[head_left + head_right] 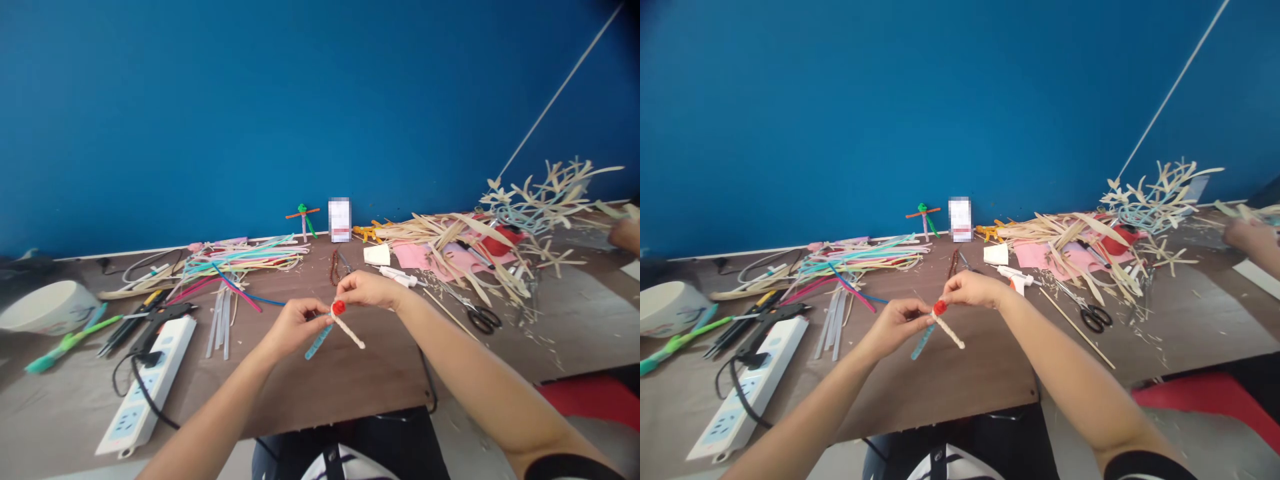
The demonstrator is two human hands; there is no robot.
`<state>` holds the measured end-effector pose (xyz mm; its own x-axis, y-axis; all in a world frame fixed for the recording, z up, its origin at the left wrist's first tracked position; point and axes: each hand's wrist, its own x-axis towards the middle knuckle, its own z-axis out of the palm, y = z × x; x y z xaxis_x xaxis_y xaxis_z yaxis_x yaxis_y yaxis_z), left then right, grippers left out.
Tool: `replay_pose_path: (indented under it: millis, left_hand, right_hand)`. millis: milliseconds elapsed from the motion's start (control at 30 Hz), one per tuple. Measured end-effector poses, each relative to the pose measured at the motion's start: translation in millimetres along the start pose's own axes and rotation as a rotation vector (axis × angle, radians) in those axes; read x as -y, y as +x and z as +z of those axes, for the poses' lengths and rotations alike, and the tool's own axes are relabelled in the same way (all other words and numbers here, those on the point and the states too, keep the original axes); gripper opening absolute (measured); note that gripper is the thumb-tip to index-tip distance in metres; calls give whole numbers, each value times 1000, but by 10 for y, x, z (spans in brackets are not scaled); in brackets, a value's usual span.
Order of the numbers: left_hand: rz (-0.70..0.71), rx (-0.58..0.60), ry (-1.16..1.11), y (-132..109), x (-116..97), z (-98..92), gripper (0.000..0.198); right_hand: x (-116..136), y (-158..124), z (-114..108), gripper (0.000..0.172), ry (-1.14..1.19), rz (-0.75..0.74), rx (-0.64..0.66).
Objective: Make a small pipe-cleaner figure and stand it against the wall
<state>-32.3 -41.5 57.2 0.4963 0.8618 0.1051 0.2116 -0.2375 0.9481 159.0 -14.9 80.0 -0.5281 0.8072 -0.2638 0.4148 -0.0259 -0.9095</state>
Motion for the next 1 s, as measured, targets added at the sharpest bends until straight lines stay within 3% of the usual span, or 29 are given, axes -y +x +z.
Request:
replay_pose_path:
  millis: [133,233,433,567,667,767,1000]
  left_hand:
    - [-28,-59,-23,17,27,-6,18]
    - [-52,-136,-10,46,68,-3,19]
    - [-56,-218,255,95,104,12,17]
    - [-67,-216,496,98,37,26,16]
    - [-58,-158,684,92,-25,46,16]
    - [-7,-17,775,91,-75,58,16]
    - [110,284,632,77,-229,-2,20]
  right_hand:
    - [-60,4,28,27,-31,-11,-14]
    - [-58,-21,66,30,-178,-30,-72]
    - [162,-224,276,30,-850,-41,-277]
    - [361,-343,420,18,-1200,-70,-222]
    - [488,-343,418,16,-1299,-59,-130]
    - [625,-298,314,17,-1313,-115,-28]
    - [912,-163,110,15,-1306,-149,172]
